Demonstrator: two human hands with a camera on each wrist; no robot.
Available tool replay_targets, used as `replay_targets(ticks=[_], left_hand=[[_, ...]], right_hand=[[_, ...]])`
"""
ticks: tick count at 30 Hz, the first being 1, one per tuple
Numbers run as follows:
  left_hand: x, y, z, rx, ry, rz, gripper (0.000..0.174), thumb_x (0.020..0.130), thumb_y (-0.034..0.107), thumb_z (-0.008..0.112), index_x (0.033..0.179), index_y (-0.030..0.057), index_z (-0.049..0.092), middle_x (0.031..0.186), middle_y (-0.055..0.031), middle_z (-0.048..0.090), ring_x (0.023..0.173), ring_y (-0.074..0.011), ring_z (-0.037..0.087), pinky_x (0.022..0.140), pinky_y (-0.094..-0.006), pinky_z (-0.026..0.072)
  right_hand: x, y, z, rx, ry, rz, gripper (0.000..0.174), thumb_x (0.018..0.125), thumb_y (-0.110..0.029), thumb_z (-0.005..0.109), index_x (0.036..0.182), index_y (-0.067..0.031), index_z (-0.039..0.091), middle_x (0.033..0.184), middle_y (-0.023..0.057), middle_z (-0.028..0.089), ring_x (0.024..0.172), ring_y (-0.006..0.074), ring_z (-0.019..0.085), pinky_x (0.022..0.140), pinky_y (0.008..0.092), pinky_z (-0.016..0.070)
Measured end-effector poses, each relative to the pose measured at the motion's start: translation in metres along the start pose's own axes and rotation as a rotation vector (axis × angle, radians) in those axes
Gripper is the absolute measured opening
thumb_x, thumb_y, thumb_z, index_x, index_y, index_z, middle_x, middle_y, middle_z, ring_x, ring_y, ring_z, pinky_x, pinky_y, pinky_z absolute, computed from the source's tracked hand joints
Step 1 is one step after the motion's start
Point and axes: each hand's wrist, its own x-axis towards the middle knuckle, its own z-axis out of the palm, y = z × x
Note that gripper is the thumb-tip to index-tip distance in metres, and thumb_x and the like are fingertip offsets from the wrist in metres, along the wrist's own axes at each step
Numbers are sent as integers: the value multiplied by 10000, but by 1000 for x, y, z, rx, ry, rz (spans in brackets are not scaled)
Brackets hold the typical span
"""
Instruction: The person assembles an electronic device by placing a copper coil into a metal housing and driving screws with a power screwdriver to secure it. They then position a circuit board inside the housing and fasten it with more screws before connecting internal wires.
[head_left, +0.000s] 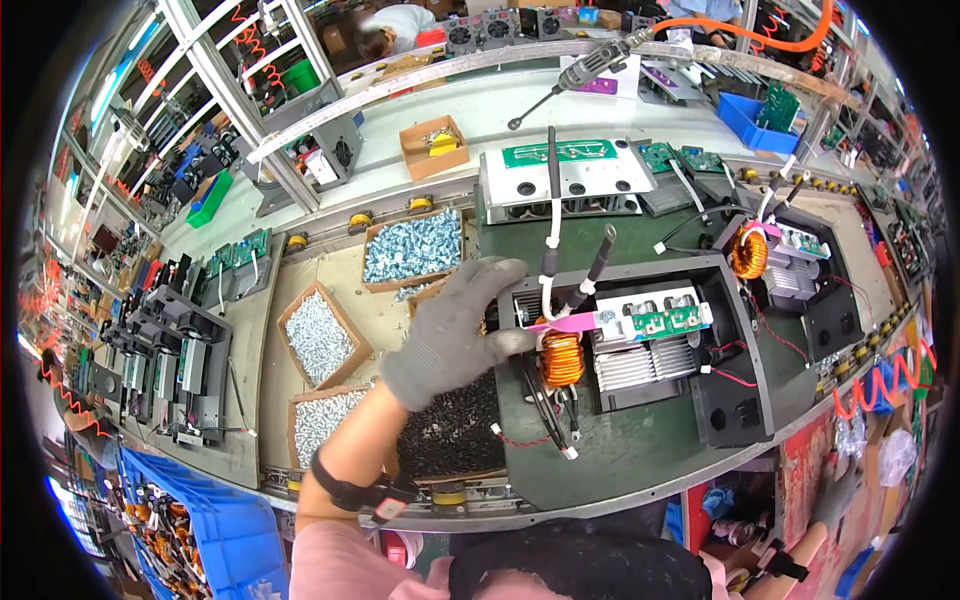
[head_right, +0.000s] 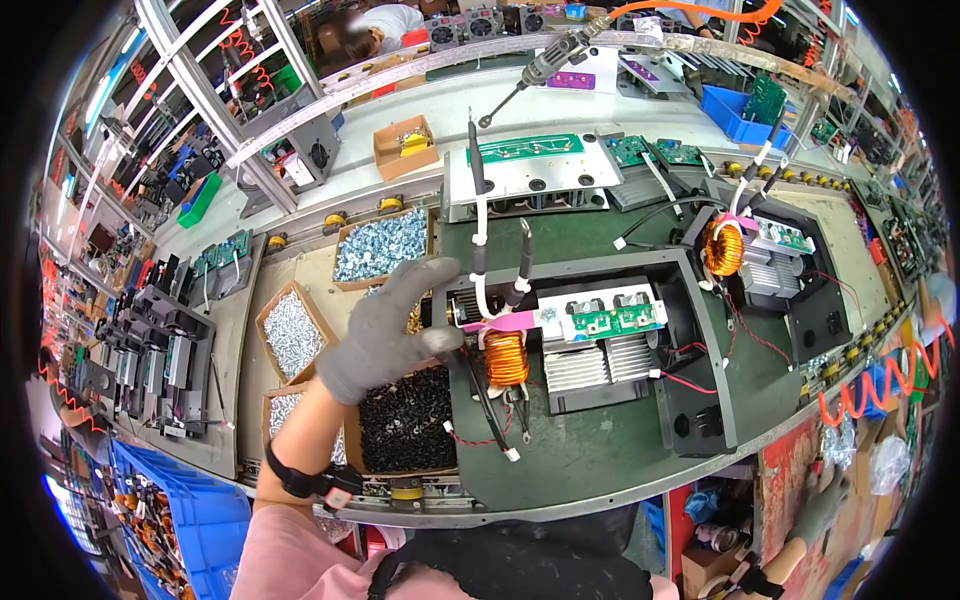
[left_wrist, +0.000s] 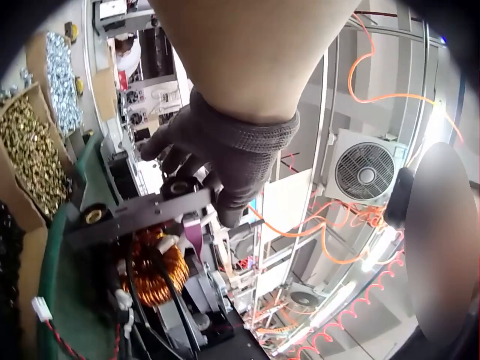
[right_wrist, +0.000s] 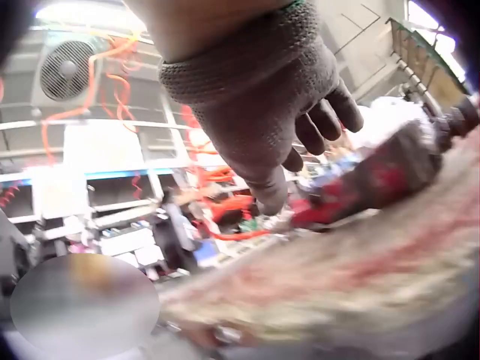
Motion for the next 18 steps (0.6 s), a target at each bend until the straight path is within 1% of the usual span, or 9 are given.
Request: replay_targets(ticks=[1, 3, 4, 5, 7, 9, 11, 15, 18], left_hand=[[-3, 6, 8, -3, -4, 2, 595, 841, 479, 608, 1255, 63, 506, 1214, -173, 531, 1105, -344, 541, 936, -384, 433], [-13, 17, 25, -80, 366, -2, 456, 853, 435, 606, 1080, 41, 584, 1134, -174, 561, 1027, -324, 570, 878, -389, 446], [-21, 16, 37, -20, 589, -8, 312, 850, 336, 622, 906, 29, 616, 1011, -139, 604, 926, -304, 582, 813, -381, 454], [-34, 12, 48, -19, 582, -4, 312, 850, 336, 622, 906, 29, 616, 1011, -139, 604, 926, -304, 582, 813, -381, 454], [-58, 5, 67, 52, 584, -140, 257, 843, 289, 634, 835, 32, 628, 886, -109, 620, 811, -286, 592, 729, -366, 462], [-69, 14, 83, -177, 407, -469, 230, 837, 296, 642, 836, 65, 637, 856, -102, 605, 737, -267, 609, 671, -368, 482], [-73, 11, 95, -210, 390, -498, 251, 823, 299, 665, 882, 55, 653, 847, -123, 618, 723, -268, 618, 688, -361, 485], [-69, 7, 110, -376, 352, -589, 243, 824, 225, 672, 970, 31, 681, 877, -154, 657, 785, -284, 642, 714, -343, 496], [-66, 1, 116, -625, 347, -702, 228, 838, 161, 641, 961, -29, 674, 847, -133, 692, 764, -177, 655, 708, -299, 505]], right_hand=[[0, -10, -9, 113, 253, -117, 571, 863, -294, 619, 1325, -10, 438, 1281, 175, 505, 1197, 320, 482, 1012, 404, 358], [-22, -79, -65, 638, 229, -306, 475, 866, -218, 612, 1278, -12, 494, 1258, 161, 519, 1174, 299, 490, 1009, 380, 359], [-42, -117, -87, 731, 250, -438, 441, 858, -186, 616, 1249, -10, 514, 1238, 154, 531, 1169, 292, 488, 1009, 380, 358], [-65, -152, -109, 824, 271, -569, 407, 850, -155, 621, 1220, -9, 535, 1218, 147, 543, 1163, 284, 486, 1009, 381, 358], [-110, -213, -141, 850, 279, -848, 411, 819, -232, 653, 1147, -4, 559, 1096, 142, 568, 1017, 273, 549, 877, 365, 429], [-135, -263, -161, 1009, 38, -1110, 404, 759, -226, 696, 1096, -37, 576, 1043, 117, 580, 953, 279, 557, 823, 371, 437], [-150, -305, -168, 927, -31, -1358, 392, 732, -218, 711, 1076, -78, 587, 1023, 95, 581, 922, 305, 552, 795, 399, 439], [-168, -365, -159, 1011, -85, -1476, 375, 738, -219, 699, 1082, -120, 585, 1026, 73, 572, 924, 287, 546, 791, 407, 428], [-170, -390, -153, 1041, -51, -1487, 373, 747, -222, 693, 1090, -128, 582, 1030, 67, 568, 945, 268, 542, 822, 411, 411]])
